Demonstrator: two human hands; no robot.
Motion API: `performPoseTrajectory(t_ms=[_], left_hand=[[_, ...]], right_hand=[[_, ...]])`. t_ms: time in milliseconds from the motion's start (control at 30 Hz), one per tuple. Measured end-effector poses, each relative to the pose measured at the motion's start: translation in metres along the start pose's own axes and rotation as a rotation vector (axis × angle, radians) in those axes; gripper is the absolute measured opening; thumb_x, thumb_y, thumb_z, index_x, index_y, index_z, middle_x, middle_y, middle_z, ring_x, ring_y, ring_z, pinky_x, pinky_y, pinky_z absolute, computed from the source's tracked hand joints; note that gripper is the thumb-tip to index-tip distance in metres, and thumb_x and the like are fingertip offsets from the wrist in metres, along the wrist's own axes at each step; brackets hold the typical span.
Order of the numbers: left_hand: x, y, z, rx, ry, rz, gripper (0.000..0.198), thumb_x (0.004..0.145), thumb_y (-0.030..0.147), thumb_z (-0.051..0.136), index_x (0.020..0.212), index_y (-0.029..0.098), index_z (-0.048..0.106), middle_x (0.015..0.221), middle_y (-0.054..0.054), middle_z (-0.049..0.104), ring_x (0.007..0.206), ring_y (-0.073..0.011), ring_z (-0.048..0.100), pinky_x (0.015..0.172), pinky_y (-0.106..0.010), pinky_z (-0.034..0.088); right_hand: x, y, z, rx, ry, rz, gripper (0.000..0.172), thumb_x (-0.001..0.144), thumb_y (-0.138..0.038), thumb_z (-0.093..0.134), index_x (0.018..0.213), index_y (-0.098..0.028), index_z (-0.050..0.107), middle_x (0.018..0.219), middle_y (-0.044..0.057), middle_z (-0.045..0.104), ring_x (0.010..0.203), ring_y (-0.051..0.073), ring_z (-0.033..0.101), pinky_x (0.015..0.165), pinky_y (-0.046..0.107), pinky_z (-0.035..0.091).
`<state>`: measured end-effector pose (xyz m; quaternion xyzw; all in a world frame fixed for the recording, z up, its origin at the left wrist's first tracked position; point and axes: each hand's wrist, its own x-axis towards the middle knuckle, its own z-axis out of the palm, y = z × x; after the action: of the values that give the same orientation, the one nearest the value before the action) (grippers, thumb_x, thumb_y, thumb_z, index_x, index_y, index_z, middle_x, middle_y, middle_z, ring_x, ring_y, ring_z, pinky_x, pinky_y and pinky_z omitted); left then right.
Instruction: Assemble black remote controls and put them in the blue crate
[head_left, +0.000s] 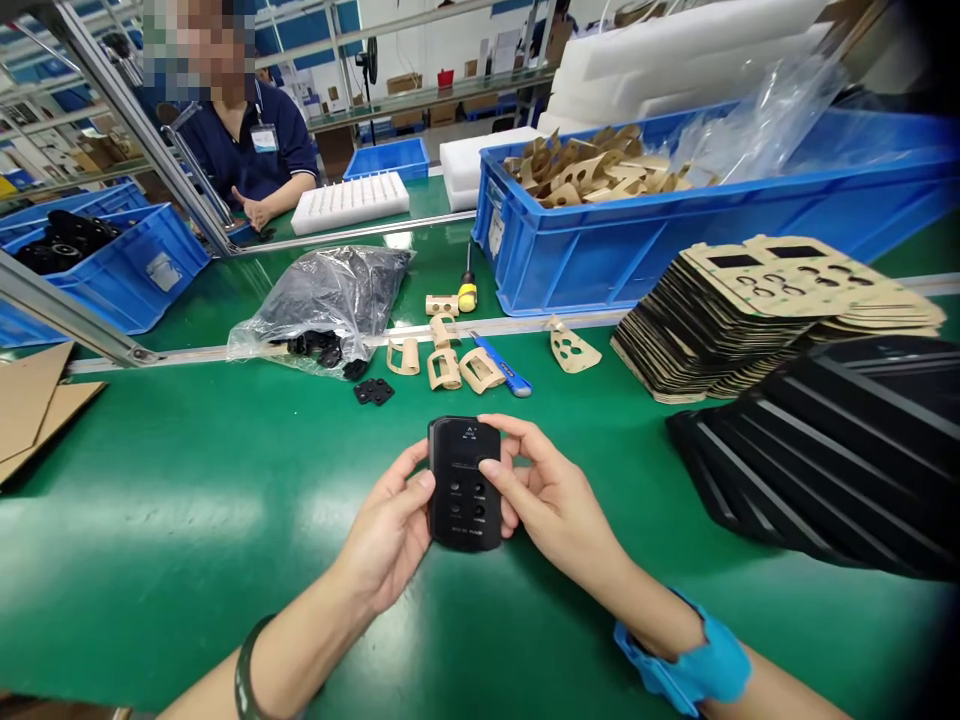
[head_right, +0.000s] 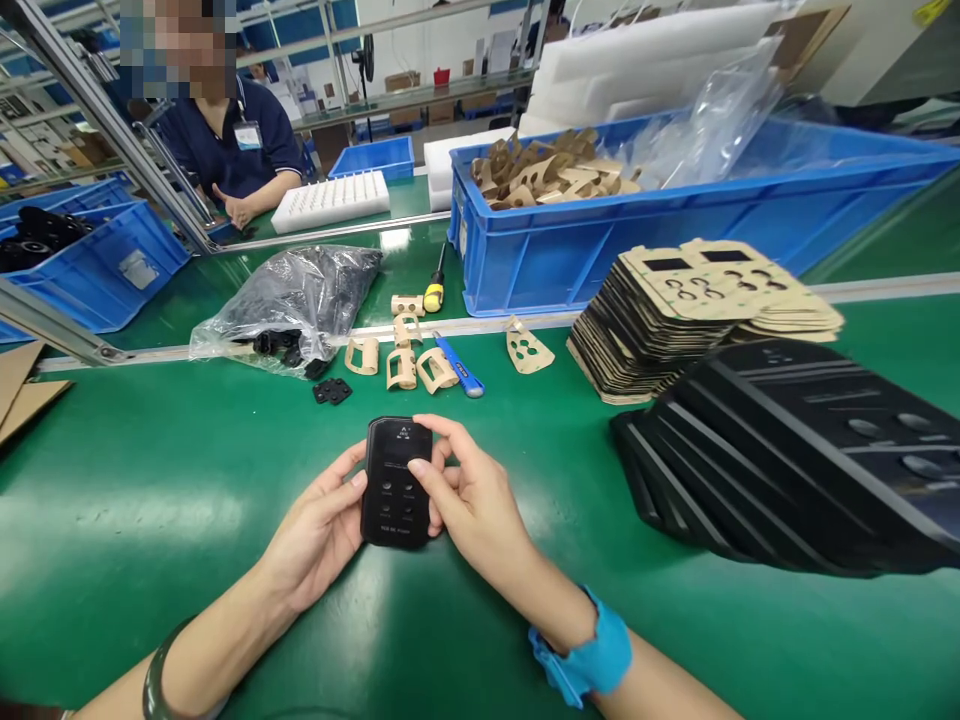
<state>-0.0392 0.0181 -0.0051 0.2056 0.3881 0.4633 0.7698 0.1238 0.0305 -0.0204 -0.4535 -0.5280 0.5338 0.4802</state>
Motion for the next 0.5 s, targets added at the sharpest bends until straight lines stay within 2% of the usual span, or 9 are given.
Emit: performPoseTrajectory(t_ms=[200,333,433,500], left_hand=[[0.0006,-0.0013,0.0004,0.021,-0.079,0.000,0.047,0.081,0.023,0.067,0.127,0.018,0.056,0.108,-0.009,0.071,0.107,-0.0250,0.061,0.100,-0.039,0.040],[-0.0007,-0.0038,0.0014,0.095,-0.082,0.029,0.049,0.082,0.025,0.067,0.129,0.021,0.056,0.122,-0.009,0.065,0.115,-0.0252,0.056,0.100,-0.036,0.040],[-0.0015,-0.0056,0.0023,0.181,-0.072,0.093,0.052,0.080,0.024,0.069,0.131,0.021,0.055,0.126,-0.009,0.063,0.118,-0.0261,0.054,0.099,-0.035,0.041],[-0.0019,-0.0063,0.0026,0.218,-0.089,0.121,0.053,0.082,0.025,0.068,0.132,0.020,0.053,0.128,-0.009,0.061,0.120,-0.0261,0.052,0.101,-0.035,0.040]], right_hand=[[-0.0016,0.0005,0.0006,-0.007,0.045,0.026,0.040,0.080,-0.034,0.066,0.118,-0.026,0.055,0.068,-0.008,0.042,0.038,0.007,0.051,0.035,0.022,0.047],[-0.0026,0.0036,0.0010,-0.042,0.044,0.029,0.042,0.082,-0.036,0.064,0.121,-0.026,0.055,0.070,-0.007,0.041,0.038,0.007,0.050,0.036,0.023,0.048],[-0.0006,0.0061,-0.0010,-0.075,0.057,0.047,0.047,0.081,-0.038,0.065,0.124,-0.027,0.050,0.075,-0.007,0.040,0.038,0.006,0.047,0.034,0.022,0.043],[0.0017,0.0067,-0.0031,-0.113,0.057,0.061,0.050,0.079,-0.039,0.066,0.124,-0.025,0.049,0.078,-0.005,0.042,0.044,0.006,0.047,0.037,0.021,0.042]])
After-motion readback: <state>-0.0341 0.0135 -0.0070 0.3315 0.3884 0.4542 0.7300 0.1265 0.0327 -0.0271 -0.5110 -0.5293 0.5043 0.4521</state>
